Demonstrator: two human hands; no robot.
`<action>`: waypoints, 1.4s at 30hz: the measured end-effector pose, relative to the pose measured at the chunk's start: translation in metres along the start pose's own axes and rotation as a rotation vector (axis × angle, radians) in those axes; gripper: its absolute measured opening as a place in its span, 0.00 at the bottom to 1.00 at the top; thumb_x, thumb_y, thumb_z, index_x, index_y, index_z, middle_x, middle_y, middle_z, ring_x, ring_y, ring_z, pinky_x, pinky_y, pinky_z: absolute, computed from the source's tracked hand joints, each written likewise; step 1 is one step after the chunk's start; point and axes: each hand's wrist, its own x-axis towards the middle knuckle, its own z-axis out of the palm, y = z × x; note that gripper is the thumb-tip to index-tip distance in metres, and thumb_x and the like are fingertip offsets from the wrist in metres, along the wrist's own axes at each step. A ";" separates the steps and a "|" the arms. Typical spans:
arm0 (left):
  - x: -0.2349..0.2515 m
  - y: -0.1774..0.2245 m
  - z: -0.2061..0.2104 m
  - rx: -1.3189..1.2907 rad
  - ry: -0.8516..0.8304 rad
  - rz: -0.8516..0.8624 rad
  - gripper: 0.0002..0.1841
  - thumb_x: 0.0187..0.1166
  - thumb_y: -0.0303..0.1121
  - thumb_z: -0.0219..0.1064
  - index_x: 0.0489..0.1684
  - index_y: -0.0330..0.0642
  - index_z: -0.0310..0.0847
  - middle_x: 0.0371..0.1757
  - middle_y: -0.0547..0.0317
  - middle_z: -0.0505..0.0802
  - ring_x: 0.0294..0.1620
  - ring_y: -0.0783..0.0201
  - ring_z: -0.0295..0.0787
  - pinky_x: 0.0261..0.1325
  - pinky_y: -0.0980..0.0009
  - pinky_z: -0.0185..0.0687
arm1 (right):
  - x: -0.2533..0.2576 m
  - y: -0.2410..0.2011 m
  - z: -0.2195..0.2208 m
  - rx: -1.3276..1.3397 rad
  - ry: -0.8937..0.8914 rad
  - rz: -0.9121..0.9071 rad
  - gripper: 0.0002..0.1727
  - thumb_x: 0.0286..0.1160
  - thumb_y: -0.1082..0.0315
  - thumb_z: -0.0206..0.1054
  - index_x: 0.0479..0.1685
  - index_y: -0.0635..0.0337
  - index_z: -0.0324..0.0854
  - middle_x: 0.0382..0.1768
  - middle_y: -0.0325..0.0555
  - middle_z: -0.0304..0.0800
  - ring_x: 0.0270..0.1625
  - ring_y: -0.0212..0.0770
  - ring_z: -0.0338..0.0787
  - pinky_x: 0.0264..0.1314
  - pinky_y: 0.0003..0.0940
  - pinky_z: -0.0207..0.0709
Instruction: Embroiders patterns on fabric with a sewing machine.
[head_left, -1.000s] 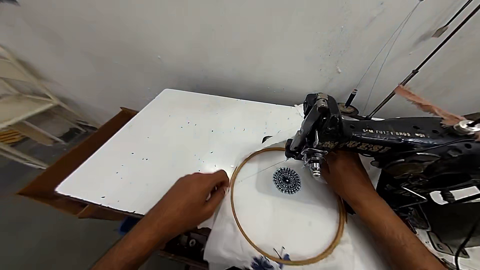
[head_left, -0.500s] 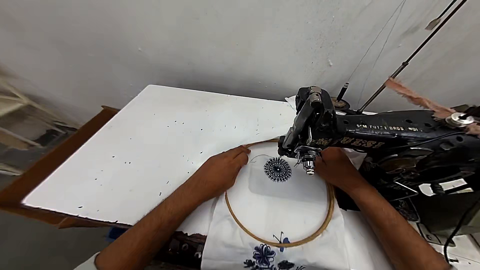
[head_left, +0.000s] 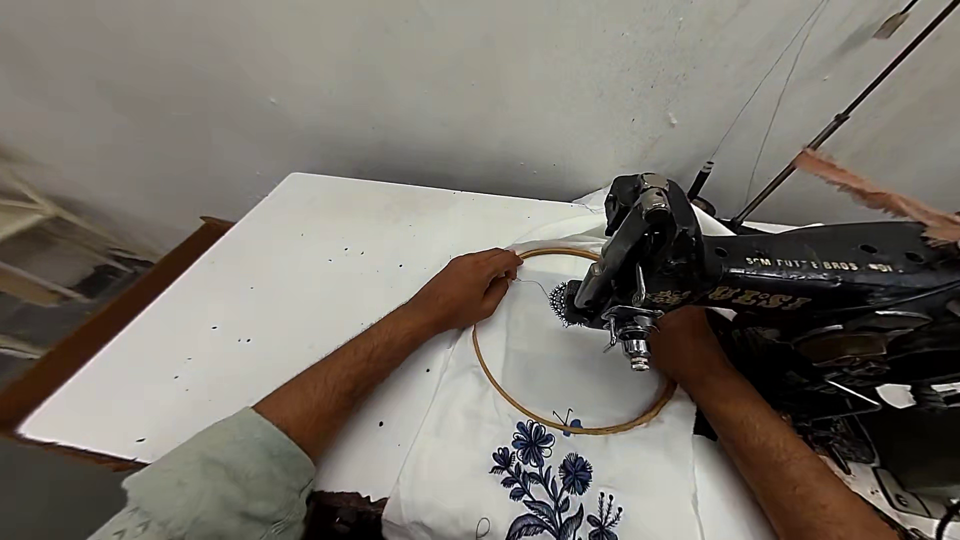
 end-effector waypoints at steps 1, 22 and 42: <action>0.002 -0.002 0.000 -0.033 0.011 -0.018 0.11 0.83 0.28 0.57 0.46 0.34 0.87 0.63 0.48 0.93 0.72 0.57 0.87 0.77 0.58 0.79 | 0.001 0.001 0.001 0.011 -0.011 0.004 0.14 0.72 0.66 0.66 0.40 0.73 0.85 0.42 0.70 0.89 0.52 0.70 0.90 0.52 0.70 0.77; 0.008 0.047 -0.026 -1.148 0.398 -0.299 0.09 0.89 0.25 0.46 0.45 0.42 0.72 0.44 0.53 0.96 0.51 0.59 0.97 0.66 0.57 0.89 | -0.002 -0.024 -0.029 -0.175 -0.196 0.098 0.10 0.64 0.73 0.77 0.30 0.74 0.85 0.31 0.69 0.87 0.40 0.70 0.90 0.41 0.68 0.76; -0.002 0.039 -0.019 0.252 -0.064 0.079 0.13 0.84 0.41 0.62 0.42 0.54 0.95 0.45 0.62 0.90 0.49 0.58 0.83 0.50 0.56 0.72 | -0.002 -0.012 -0.028 -0.096 -0.141 0.167 0.08 0.68 0.68 0.76 0.37 0.65 0.86 0.38 0.62 0.88 0.45 0.64 0.90 0.43 0.67 0.78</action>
